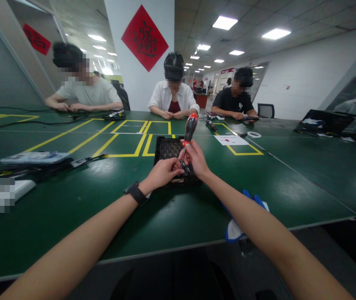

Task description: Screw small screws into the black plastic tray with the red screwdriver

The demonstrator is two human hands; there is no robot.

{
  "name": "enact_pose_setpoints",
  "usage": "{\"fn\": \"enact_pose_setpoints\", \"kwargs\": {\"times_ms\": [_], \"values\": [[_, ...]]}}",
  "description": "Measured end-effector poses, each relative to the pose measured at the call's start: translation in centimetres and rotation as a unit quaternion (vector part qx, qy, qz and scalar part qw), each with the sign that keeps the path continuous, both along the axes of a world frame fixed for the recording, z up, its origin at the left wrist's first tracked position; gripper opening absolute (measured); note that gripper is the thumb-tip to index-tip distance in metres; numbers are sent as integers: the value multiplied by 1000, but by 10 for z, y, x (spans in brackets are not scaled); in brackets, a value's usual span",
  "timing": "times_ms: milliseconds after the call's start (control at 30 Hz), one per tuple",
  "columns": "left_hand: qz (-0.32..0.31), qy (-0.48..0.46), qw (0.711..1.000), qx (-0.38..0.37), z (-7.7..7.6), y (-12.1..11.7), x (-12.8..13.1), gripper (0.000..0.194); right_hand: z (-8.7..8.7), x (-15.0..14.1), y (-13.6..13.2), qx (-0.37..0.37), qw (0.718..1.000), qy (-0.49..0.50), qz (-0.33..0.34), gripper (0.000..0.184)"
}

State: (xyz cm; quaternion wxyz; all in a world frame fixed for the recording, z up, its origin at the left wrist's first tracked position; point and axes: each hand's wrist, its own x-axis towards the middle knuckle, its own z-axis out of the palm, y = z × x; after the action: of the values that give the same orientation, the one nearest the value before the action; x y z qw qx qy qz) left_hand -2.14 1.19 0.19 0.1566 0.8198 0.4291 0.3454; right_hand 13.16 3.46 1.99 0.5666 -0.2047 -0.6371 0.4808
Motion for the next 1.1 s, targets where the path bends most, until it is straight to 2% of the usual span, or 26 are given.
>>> {"fn": "enact_pose_setpoints", "kwargs": {"times_ms": [367, 533, 767, 1100], "values": [[-44, -33, 998, -29, -1, 2, -1, 17, -2, 1, 4, -39, 998, -6, 54, 34], [-62, -32, 997, -39, 2, 1, -1, 17, -1, 1, 2, -25, 998, -17, 53, 34], [16, -5, 1000, -5, 3, -1, 0, 26, -1, 0, 2, -6, 1000, -18, 13, 34], [-4, -2, 1000, 6, 1, 0, -2, 16, 2, 0, 0, -20, 1000, 3, 22, 35]]}}
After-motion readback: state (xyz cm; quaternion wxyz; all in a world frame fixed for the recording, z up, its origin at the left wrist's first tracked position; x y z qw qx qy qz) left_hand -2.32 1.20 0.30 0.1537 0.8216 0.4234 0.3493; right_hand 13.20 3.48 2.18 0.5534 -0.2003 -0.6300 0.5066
